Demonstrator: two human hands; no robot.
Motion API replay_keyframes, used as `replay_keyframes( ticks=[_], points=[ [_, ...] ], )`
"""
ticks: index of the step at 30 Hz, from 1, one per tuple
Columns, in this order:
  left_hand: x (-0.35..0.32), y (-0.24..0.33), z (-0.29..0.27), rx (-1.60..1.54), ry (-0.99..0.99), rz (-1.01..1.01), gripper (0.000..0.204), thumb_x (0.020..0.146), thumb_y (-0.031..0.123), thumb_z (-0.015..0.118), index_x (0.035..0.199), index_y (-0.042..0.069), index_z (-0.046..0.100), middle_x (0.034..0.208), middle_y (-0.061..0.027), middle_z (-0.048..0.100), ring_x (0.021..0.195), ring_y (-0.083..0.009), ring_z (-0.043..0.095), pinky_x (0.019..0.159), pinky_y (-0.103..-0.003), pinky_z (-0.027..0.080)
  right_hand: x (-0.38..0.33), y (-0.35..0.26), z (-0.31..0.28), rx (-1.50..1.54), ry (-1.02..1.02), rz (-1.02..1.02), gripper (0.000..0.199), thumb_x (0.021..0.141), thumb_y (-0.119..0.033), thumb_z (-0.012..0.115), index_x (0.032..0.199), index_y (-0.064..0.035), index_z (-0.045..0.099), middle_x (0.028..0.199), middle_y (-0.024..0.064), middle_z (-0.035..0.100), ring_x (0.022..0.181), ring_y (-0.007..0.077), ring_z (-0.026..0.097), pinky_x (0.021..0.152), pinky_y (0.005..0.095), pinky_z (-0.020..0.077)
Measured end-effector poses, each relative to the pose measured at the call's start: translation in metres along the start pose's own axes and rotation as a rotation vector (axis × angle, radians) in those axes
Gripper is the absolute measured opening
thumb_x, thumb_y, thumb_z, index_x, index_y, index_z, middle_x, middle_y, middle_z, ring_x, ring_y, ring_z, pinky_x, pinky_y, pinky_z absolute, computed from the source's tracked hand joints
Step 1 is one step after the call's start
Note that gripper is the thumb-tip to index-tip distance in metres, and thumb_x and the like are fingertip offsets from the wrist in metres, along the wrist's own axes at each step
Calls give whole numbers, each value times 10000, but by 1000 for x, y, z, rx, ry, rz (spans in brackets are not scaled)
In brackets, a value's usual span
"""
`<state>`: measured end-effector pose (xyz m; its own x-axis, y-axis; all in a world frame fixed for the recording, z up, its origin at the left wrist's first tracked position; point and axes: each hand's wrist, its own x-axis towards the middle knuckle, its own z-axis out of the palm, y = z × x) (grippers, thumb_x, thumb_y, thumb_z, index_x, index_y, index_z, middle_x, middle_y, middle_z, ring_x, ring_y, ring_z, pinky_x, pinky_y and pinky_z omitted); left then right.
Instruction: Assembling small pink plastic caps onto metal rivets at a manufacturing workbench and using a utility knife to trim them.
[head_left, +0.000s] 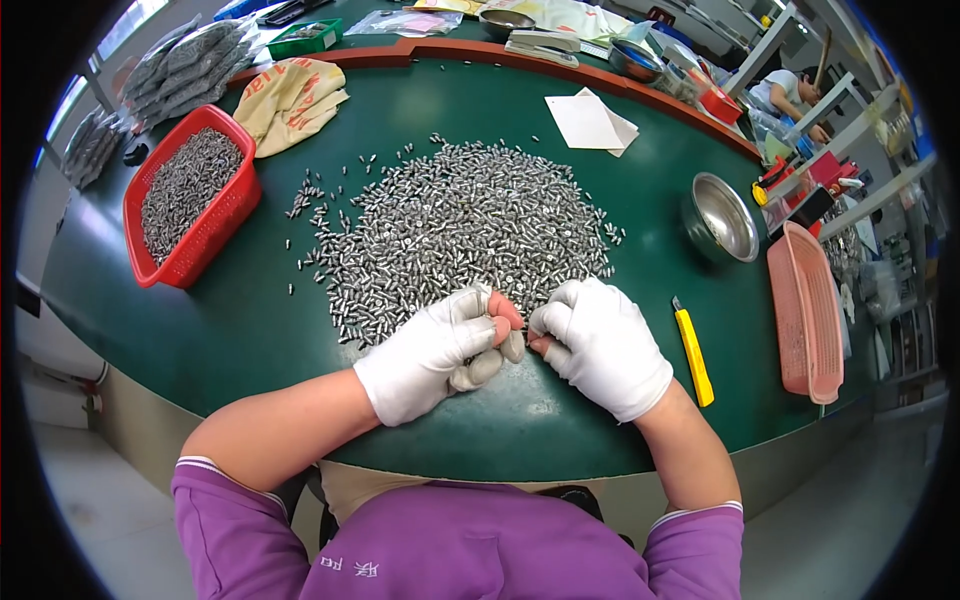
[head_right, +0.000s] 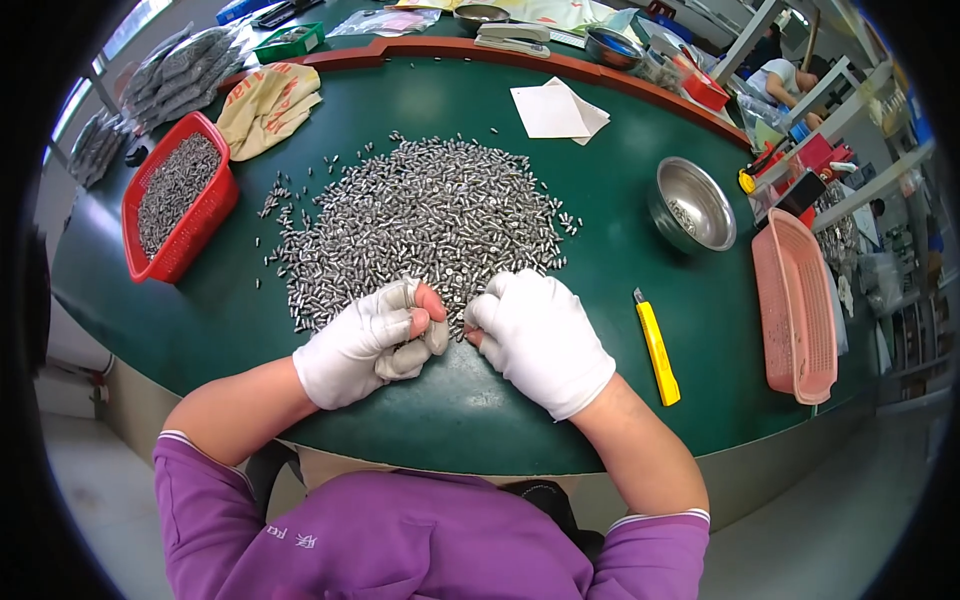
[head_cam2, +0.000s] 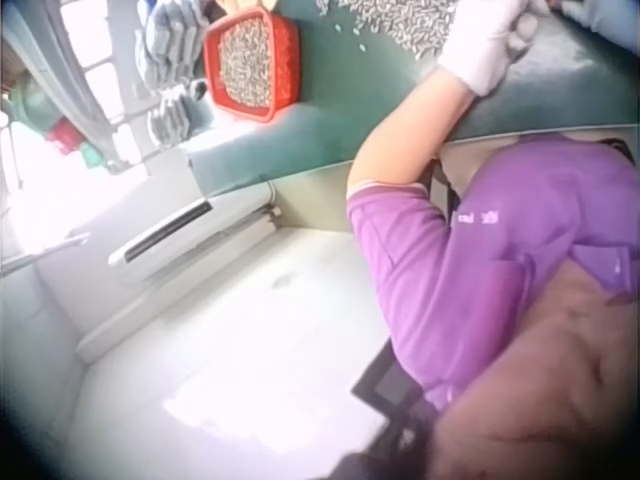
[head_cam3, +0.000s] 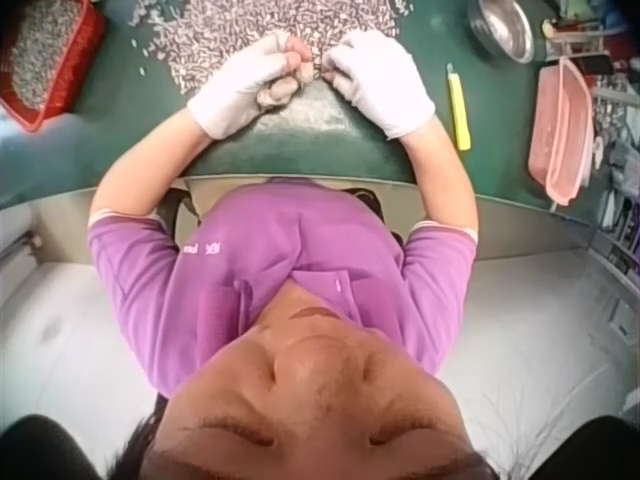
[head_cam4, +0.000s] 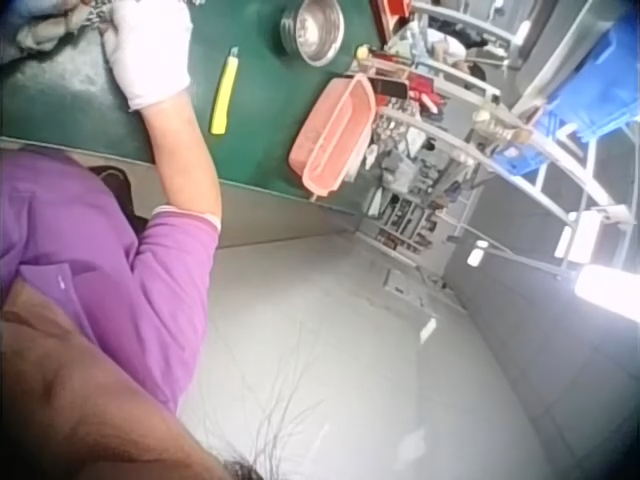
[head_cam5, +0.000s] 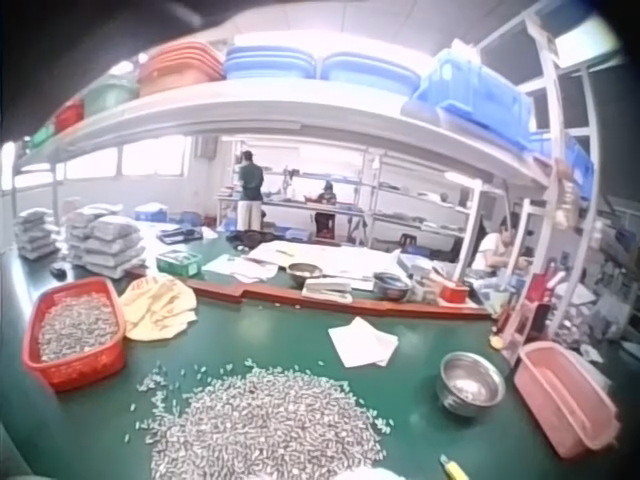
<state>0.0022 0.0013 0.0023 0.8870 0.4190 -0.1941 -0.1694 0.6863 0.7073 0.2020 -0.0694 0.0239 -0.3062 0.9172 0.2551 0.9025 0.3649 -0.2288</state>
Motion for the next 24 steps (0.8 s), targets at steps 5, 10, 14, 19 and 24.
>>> replay_keyframes(
  ticks=[5,10,14,19,24],
  points=[
    [0,0,1,34,21,-44,136,943,224,579,997,112,523,841,-6,574,560,-27,394,473,-163,295,0,-1,-2,21,16,-18,162,683,-145,737,815,-115,648,805,42,587,754,256,577,645,369,472],
    [1,0,2,31,33,-34,132,943,225,579,984,110,528,837,-4,576,560,-25,405,469,-164,298,0,-1,-2,1,-14,-31,145,713,-179,711,831,-123,648,794,46,571,762,259,574,654,379,475],
    [1,0,2,29,37,-36,132,943,227,580,977,109,530,832,-4,576,558,-25,405,469,-164,298,0,-3,-5,-74,-54,-53,149,751,-213,677,866,-125,640,792,59,553,781,263,570,671,389,476],
    [0,-1,-1,44,28,-52,159,944,245,584,1017,109,545,837,-29,555,531,-38,348,472,-178,270,1,-4,-3,-5,-7,2,168,739,-177,692,879,-113,626,849,74,567,818,270,571,701,378,473],
    [-1,4,7,87,31,-144,101,935,188,578,961,105,527,815,-7,578,557,-31,389,472,-181,283,-2,0,-2,359,184,-33,194,713,-130,736,859,-100,611,839,63,576,801,281,572,698,381,471]
  ],
)
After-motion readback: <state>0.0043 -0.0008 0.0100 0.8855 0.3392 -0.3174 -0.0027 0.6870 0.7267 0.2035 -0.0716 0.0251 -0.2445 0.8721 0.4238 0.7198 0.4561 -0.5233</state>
